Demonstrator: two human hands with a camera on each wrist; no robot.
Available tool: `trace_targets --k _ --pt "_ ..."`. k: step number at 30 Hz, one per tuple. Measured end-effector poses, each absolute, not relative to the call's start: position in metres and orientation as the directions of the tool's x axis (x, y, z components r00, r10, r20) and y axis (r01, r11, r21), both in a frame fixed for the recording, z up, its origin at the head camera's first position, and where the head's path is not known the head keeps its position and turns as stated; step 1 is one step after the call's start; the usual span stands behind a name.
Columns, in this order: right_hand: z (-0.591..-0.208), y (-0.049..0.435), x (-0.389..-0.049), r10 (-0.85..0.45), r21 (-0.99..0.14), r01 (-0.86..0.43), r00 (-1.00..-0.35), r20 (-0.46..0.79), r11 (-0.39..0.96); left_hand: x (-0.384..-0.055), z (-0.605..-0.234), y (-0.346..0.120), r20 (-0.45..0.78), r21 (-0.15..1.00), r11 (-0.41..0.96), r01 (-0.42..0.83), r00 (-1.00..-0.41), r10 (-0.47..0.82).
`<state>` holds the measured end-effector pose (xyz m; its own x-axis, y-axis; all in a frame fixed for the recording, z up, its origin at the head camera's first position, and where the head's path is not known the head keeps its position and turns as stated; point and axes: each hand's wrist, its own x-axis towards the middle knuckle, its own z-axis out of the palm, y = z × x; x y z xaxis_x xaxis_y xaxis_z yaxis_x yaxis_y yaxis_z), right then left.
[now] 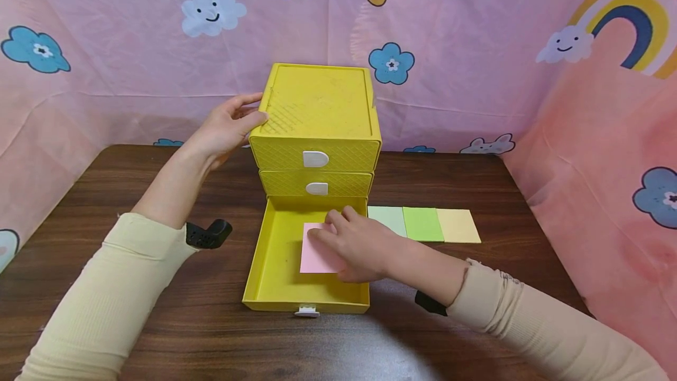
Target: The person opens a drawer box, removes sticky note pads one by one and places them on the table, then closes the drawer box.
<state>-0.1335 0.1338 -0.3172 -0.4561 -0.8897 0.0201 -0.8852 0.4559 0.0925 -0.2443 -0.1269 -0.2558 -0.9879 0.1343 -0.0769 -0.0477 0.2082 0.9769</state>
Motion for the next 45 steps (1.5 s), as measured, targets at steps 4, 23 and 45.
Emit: trace_targets --k 4,23,45 --pt "-0.319 0.141 -0.133 -0.890 0.085 -0.886 -0.452 0.052 0.455 -0.244 -0.256 -0.127 -0.078 0.976 0.213 -0.048 -0.988 0.136" --pt "-0.328 0.172 -0.125 -0.836 0.002 -0.843 -0.534 0.127 0.538 -0.245 -0.256 -0.128 -0.082 0.972 0.231 -0.050 -0.988 0.131" --pt "-0.326 0.204 -0.123 -0.710 -0.080 -0.725 -0.688 0.152 0.685 -0.243 -0.255 -0.127 -0.090 0.971 0.234 -0.057 -0.987 0.132"
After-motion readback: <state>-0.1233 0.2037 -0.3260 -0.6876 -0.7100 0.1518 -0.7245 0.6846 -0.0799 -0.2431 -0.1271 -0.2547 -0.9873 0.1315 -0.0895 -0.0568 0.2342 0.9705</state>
